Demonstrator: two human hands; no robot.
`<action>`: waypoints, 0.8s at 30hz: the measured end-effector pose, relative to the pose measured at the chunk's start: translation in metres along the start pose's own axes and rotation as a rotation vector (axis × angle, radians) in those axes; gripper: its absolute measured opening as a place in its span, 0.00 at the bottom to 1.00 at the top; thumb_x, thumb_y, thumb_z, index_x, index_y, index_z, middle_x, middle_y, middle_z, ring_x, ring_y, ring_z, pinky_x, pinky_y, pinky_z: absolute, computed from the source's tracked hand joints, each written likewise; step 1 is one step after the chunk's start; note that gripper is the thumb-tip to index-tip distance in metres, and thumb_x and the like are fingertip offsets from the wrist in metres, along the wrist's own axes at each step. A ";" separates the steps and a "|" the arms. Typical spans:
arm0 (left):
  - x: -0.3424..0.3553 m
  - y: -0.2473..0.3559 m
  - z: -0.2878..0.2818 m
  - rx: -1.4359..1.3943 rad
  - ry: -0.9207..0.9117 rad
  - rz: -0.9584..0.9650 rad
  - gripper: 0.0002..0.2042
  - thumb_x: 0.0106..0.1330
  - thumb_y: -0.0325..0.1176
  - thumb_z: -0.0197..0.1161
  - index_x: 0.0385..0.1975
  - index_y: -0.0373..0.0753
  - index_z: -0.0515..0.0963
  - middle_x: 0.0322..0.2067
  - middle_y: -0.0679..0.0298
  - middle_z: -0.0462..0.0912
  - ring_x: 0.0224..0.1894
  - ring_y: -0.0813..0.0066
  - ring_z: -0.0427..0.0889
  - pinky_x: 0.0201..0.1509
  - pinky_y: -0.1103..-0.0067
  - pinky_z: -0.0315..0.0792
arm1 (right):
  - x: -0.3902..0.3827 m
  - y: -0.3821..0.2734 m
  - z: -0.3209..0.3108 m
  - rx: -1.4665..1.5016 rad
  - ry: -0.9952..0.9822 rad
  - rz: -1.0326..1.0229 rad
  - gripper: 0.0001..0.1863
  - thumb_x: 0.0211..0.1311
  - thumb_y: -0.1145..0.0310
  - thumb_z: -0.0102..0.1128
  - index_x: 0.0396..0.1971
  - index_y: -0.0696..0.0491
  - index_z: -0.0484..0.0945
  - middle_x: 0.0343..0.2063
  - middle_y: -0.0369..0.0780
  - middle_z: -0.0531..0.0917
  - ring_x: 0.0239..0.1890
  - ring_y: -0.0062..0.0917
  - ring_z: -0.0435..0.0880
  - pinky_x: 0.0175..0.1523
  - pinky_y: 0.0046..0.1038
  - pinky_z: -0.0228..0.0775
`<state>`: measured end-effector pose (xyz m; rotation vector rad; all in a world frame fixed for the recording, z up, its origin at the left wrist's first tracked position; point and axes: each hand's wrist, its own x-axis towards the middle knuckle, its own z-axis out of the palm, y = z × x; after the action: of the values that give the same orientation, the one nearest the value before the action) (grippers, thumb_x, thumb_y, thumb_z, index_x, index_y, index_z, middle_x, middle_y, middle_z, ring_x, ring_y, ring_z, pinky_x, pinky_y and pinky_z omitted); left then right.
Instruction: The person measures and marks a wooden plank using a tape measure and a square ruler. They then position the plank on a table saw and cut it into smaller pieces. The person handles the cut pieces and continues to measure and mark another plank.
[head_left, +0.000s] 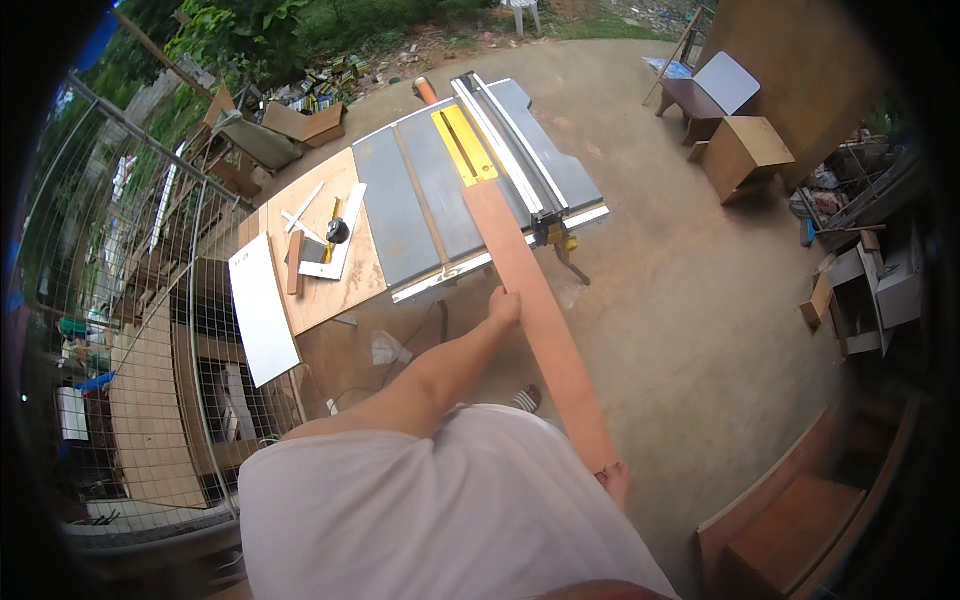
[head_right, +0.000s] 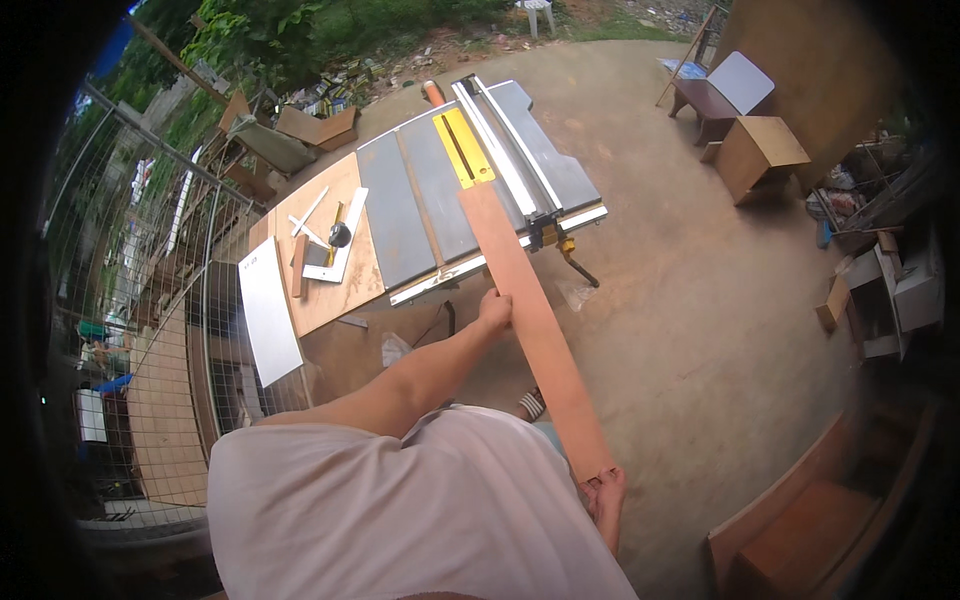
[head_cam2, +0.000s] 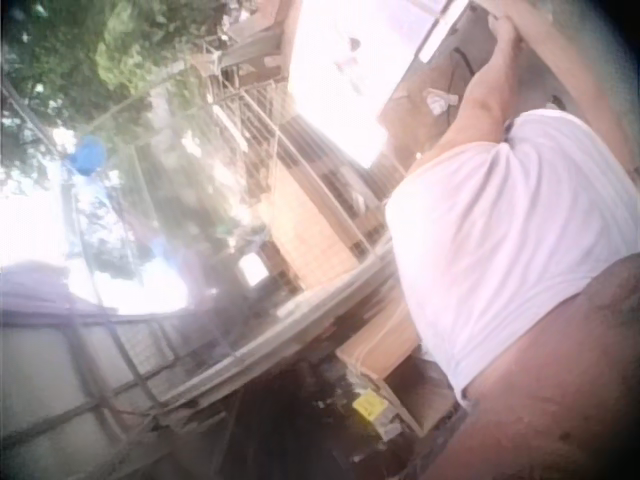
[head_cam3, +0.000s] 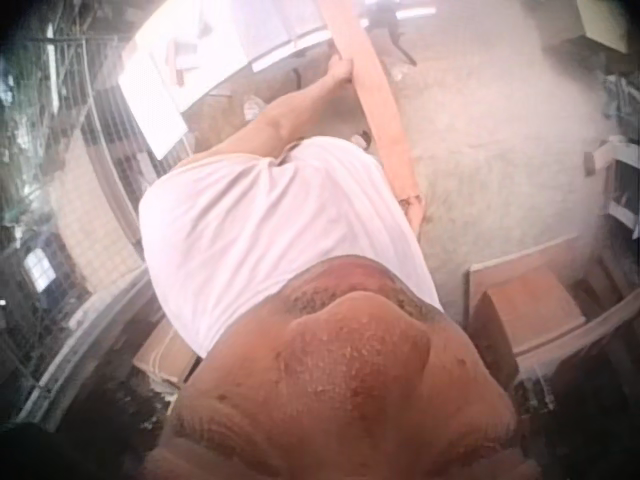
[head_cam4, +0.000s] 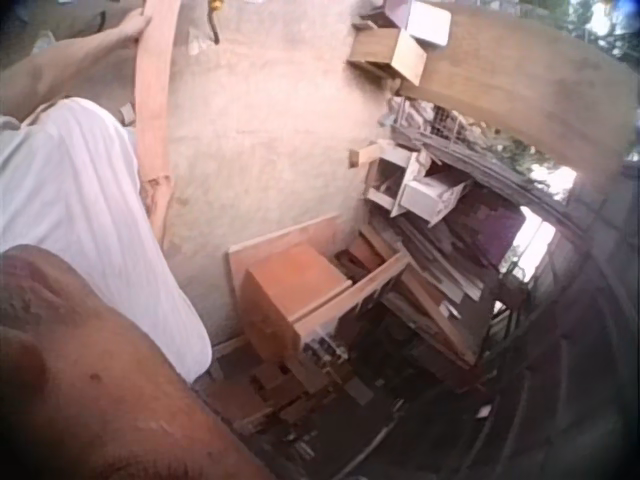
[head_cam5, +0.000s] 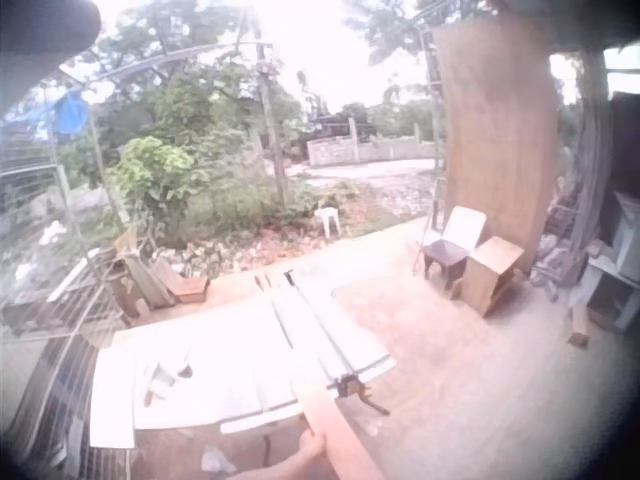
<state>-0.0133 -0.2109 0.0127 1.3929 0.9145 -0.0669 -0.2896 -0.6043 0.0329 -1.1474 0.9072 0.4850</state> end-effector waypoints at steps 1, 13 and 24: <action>0.005 -0.003 -0.007 0.136 -0.027 0.009 0.15 0.69 0.34 0.55 0.50 0.31 0.74 0.46 0.48 0.84 0.46 0.55 0.84 0.50 0.66 0.78 | 0.004 -0.003 0.002 -0.008 0.007 -0.004 0.12 0.75 0.70 0.47 0.53 0.53 0.62 0.48 0.49 0.77 0.44 0.41 0.83 0.40 0.46 0.81; 0.040 0.014 -0.016 0.549 0.174 0.313 0.22 0.62 0.28 0.59 0.59 0.35 0.76 0.34 0.53 0.86 0.37 0.66 0.86 0.41 0.73 0.77 | 0.015 -0.005 0.005 0.317 -0.063 0.008 0.15 0.73 0.72 0.52 0.55 0.58 0.69 0.46 0.46 0.81 0.44 0.35 0.84 0.47 0.41 0.79; 0.015 0.066 -0.014 0.415 -0.142 0.292 0.24 0.61 0.26 0.57 0.60 0.39 0.76 0.29 0.67 0.78 0.29 0.80 0.73 0.32 0.79 0.69 | 0.013 -0.015 0.030 0.281 0.077 0.031 0.13 0.71 0.73 0.54 0.52 0.57 0.72 0.39 0.42 0.82 0.36 0.29 0.82 0.42 0.35 0.77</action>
<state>0.0253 -0.1764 0.0580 1.8695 0.5899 -0.1379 -0.2610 -0.5837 0.0346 -0.9017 1.0257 0.3280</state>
